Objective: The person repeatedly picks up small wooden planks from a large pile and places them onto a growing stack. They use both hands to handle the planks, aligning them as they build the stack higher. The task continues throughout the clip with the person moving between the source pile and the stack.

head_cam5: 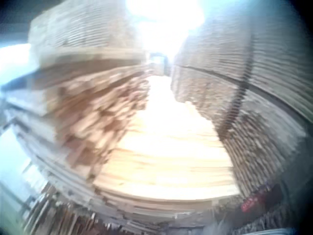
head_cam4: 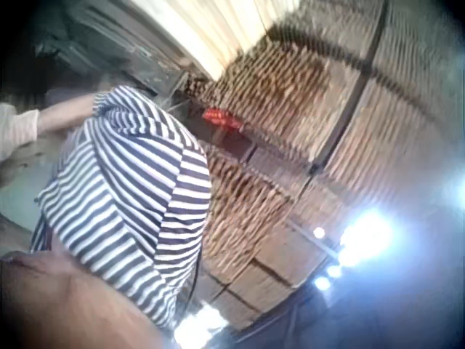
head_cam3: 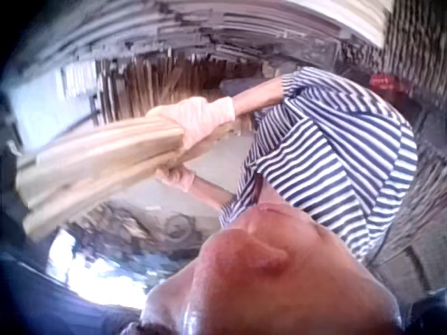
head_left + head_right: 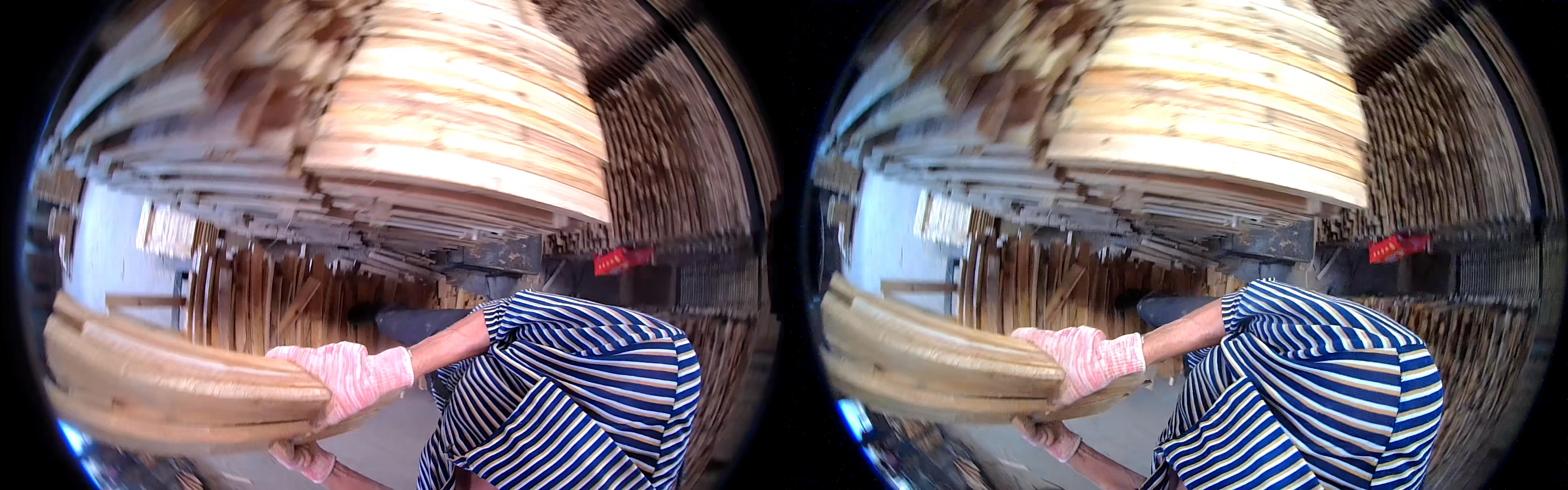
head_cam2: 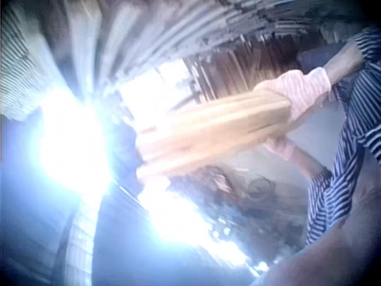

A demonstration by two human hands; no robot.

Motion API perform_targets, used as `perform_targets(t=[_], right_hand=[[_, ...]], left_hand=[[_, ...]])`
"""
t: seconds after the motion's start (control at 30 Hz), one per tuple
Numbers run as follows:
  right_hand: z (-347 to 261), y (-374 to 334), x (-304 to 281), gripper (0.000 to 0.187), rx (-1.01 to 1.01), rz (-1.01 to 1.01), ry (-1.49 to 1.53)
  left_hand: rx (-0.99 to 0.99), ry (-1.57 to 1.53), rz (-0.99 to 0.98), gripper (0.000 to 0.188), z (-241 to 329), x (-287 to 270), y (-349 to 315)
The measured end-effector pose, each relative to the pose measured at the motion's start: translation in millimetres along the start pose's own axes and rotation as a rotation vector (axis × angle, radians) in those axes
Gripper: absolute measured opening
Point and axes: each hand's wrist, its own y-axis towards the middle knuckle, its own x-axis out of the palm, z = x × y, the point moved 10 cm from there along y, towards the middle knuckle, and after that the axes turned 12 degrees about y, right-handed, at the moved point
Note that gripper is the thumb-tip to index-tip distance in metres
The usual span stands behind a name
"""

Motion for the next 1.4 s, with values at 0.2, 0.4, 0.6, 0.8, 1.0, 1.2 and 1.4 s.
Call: perform_targets(t=[0.2, 0.4, 0.6, 0.8, 1.0, 1.2, 1.4], right_hand=[[-128, -43, -73, 0.094, -0.347, 0.197, 0.007], [-268, -118, -149, 0.095, -0.53, 0.257, -0.081], [-347, -163, -206, 0.104, -0.586, 0.324, -0.196], [-387, -162, -275, 0.108, -0.792, 0.181, -0.22], [-360, -140, -364, 0.125, -0.879, -0.002, -0.305], [-266, -132, -443, 0.129, -0.668, 0.076, -0.342], [-318, -158, -479, 0.128, -0.743, 0.148, -0.222]], left_hand=[[0.33, 0.086, -0.316, 0.06, 90, 143, 4], [0.717, 0.088, -0.606, 0.062, 205, 310, -68], [0.785, -0.077, -0.642, 0.069, 284, 434, -167], [0.766, -0.181, -0.827, 0.073, 295, 530, -200], [1.0, 0.038, -0.653, 0.098, 192, 579, -155], [0.984, 0.355, -0.595, 0.124, 142, 622, -169], [1.035, 0.595, -0.461, 0.097, 191, 668, -204]])
